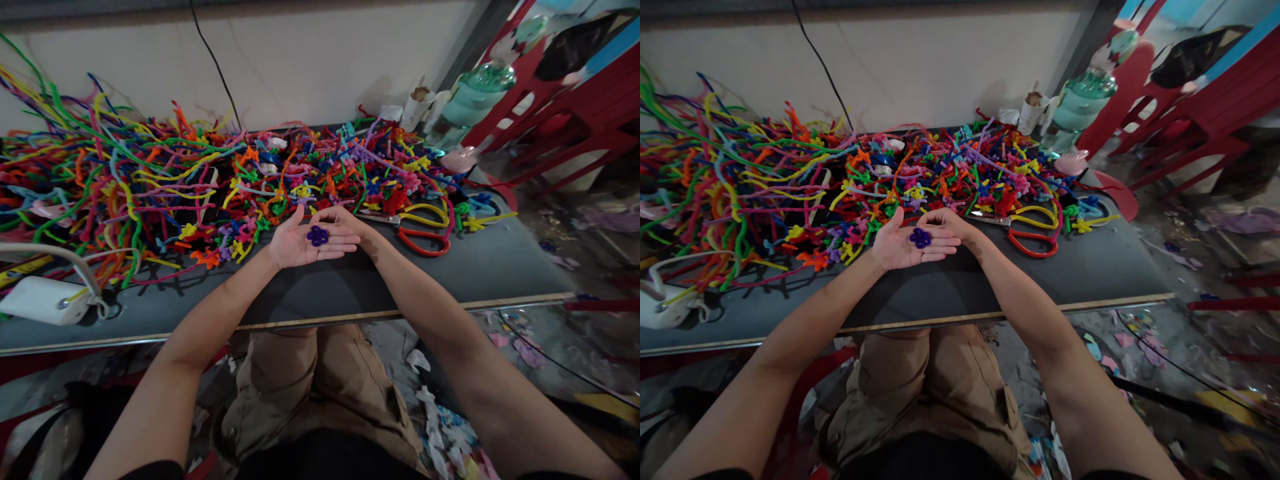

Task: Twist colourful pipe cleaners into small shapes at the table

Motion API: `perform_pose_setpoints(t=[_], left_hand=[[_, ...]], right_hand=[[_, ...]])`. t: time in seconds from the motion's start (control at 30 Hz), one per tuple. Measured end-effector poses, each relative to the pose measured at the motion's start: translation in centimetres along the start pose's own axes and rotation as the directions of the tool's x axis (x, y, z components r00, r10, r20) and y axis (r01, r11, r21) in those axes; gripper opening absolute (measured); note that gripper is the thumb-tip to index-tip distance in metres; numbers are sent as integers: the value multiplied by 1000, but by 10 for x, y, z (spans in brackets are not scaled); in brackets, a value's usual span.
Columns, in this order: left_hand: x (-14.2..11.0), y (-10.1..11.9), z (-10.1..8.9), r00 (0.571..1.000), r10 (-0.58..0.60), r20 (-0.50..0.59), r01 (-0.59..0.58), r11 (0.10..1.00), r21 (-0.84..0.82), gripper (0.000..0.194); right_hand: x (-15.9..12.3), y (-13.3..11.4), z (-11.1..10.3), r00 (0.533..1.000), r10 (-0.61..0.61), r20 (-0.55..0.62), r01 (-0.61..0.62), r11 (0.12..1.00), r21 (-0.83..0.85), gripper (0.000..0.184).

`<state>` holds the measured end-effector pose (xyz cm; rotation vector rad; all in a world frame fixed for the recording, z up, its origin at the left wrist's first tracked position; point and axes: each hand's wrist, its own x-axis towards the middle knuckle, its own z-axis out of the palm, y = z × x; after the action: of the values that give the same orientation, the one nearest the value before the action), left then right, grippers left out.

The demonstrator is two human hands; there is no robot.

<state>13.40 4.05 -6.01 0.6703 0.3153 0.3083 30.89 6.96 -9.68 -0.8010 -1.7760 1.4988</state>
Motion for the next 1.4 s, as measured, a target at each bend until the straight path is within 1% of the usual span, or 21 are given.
perform_pose_setpoints(t=[0.1,0.3,0.5,0.57,0.67,0.77,0.87,0.97,1.03,1.07,1.1,1.17,1.2,1.23,1.3,1.4], left_hand=[[0,0,1,1000,-7,3,7,1000,-24,89],[-1,0,1,999,-20,42,24,994,-107,89],[-2,0,2,999,-24,39,29,989,-144,89],[-2,1,3,1000,-2,24,5,992,-129,88],[0,1,3,997,69,-33,-72,993,-89,84],[1,0,4,986,130,-104,-133,991,-30,81],[2,0,5,974,174,-147,-168,985,49,79],[2,1,4,958,216,-187,-188,970,154,74],[3,4,-1,930,272,-249,-213,947,240,66],[3,6,-4,903,317,-289,-234,929,287,60],[3,8,-9,868,371,-330,-259,906,336,53],[4,11,-18,782,483,-393,-307,848,433,39],[5,12,-22,745,527,-408,-324,821,470,36],[5,13,-26,720,559,-412,-336,799,498,34],[6,14,-30,697,594,-402,-343,768,540,36],[6,12,-30,695,611,-380,-330,740,586,42]], right_hand=[[0,-1,0,1000,-2,-6,2,1000,15,35],[-1,-5,3,1000,13,-24,-11,998,65,37],[-1,-4,2,999,35,-37,-32,997,76,35],[0,-3,1,998,45,-52,-40,994,105,33],[1,-3,-1,994,72,-86,-58,987,150,30],[1,-3,-2,989,88,-122,-73,990,124,25],[-1,-2,-1,986,47,-158,-32,995,94,22],[-2,-1,3,985,-11,-172,30,994,108,29],[-1,0,3,977,-27,-211,51,992,112,37],[0,1,3,968,-28,-250,56,993,104,40],[1,1,2,954,-29,-298,58,994,90,42],[3,4,-1,921,-38,-388,66,996,61,47],[4,5,-2,907,-45,-420,72,996,49,50],[5,7,-3,897,-53,-439,79,996,40,51],[7,10,-4,892,-61,-447,84,996,31,55],[8,13,-2,901,-57,-429,71,997,16,58]])
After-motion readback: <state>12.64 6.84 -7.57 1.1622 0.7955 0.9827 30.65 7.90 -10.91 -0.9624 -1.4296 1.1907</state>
